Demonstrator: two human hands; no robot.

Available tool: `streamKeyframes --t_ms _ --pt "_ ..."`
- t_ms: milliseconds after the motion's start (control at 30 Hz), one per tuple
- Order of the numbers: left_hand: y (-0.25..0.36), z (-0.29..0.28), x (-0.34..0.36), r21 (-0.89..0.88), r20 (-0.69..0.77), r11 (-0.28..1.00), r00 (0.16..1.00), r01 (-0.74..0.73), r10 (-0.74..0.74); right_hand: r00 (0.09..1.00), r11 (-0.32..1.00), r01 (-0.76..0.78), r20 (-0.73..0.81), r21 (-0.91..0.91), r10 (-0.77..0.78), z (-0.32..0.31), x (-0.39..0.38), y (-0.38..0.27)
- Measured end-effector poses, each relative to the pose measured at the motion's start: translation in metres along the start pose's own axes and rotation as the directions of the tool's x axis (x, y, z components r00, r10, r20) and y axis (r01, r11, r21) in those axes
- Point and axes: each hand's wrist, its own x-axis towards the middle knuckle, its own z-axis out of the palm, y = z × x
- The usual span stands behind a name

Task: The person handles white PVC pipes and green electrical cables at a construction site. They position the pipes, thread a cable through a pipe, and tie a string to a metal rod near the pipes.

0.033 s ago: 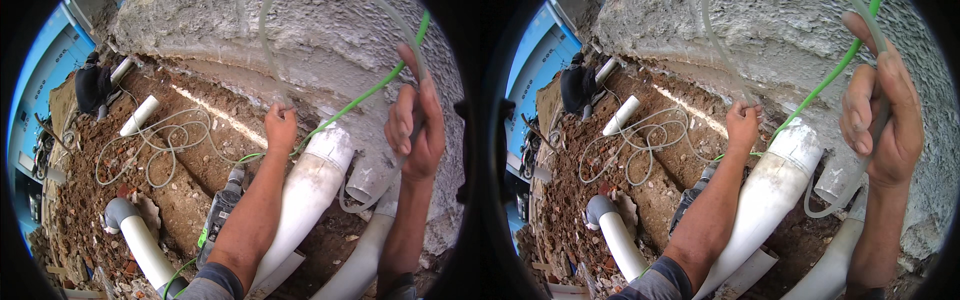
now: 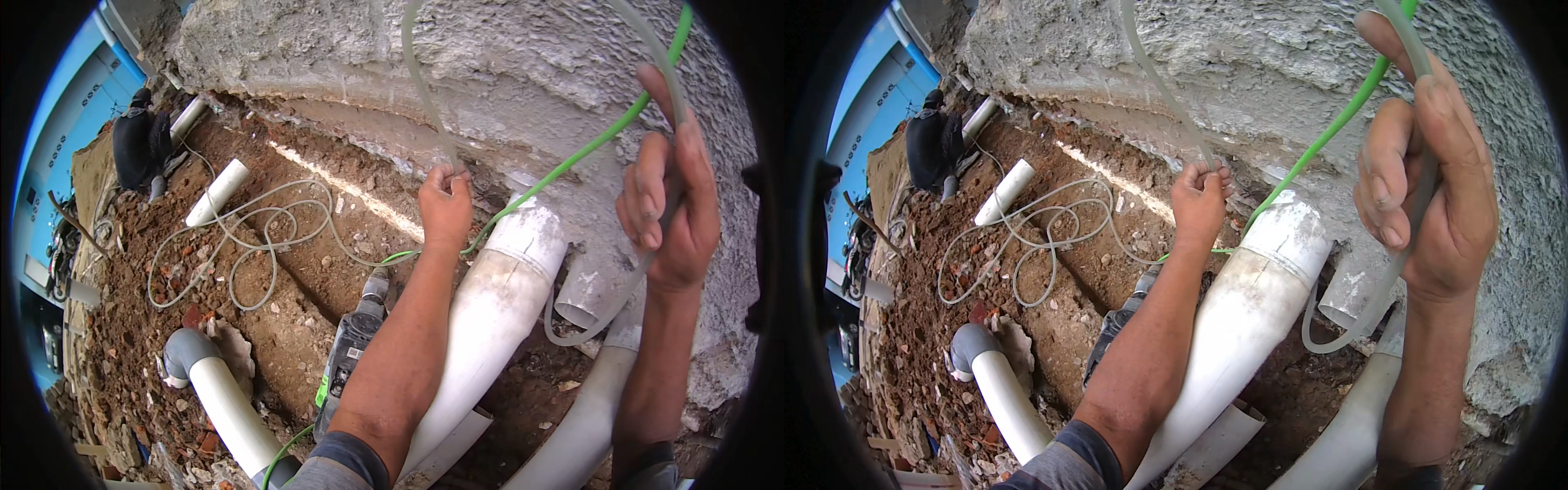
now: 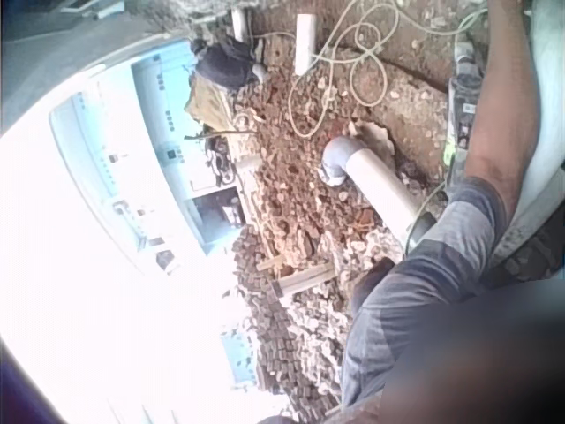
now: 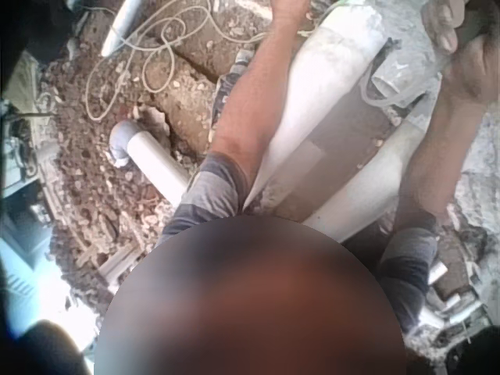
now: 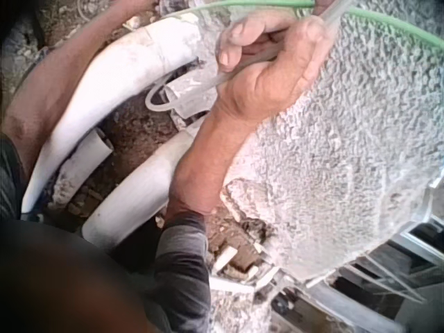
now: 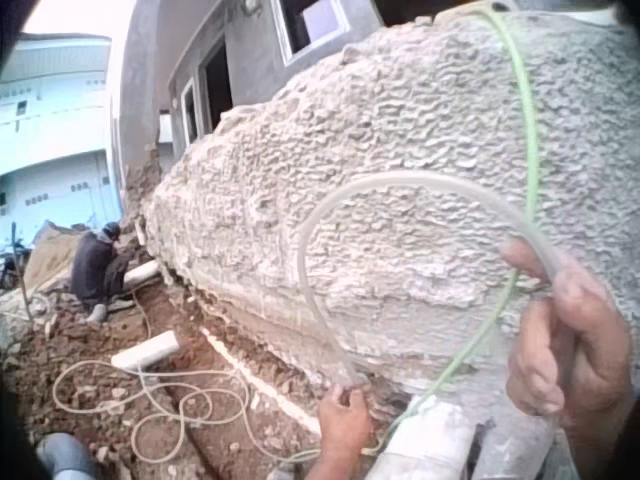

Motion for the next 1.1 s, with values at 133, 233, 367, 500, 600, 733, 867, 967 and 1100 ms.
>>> streamKeyframes --t_ms 133,233,367,500,600,733,867,967,1100 --pt "0.014 0.002 -0.005 -0.064 -0.007 0.992 0.994 0.112 -0.113 0.999 0.999 0.038 0.034 0.032 -0.039 0.001 0.001 -0.001" --pt "0.022 0.004 -0.004 -0.072 -0.009 0.987 0.990 0.142 -0.143 0.998 0.999 0.053 0.035 0.000 -0.053 0.002 0.003 0.001" --pt "0.023 0.003 -0.001 -0.109 -0.072 0.989 0.991 0.104 -0.112 0.997 0.998 0.058 0.041 0.011 -0.058 0.001 0.002 0.003" --pt "0.020 0.003 0.000 -0.064 -0.048 0.994 0.995 0.089 -0.092 0.997 0.997 0.074 0.015 0.011 -0.074 0.000 0.002 0.004" --pt "0.018 0.005 0.000 -0.091 -0.070 0.992 0.994 0.082 -0.088 0.997 0.997 0.070 -0.014 0.020 -0.070 0.001 0.002 0.004" --pt "0.019 0.005 -0.001 -0.121 -0.060 0.990 0.995 0.075 -0.082 0.996 0.997 0.078 -0.038 0.018 -0.077 0.003 0.002 0.003" --pt "0.020 0.003 -0.001 -0.066 -0.039 0.993 0.994 0.099 -0.102 0.994 0.995 0.096 -0.049 -0.031 -0.097 0.005 0.003 0.003" --pt "0.022 0.004 -0.002 -0.067 -0.043 0.994 0.995 0.088 -0.091 0.997 0.998 0.056 -0.057 0.019 -0.055 0.004 0.001 0.003" --pt "0.024 0.006 -0.004 -0.098 -0.080 0.987 0.987 0.131 -0.139 0.997 0.998 0.069 -0.043 0.012 -0.068 0.003 0.001 0.004"
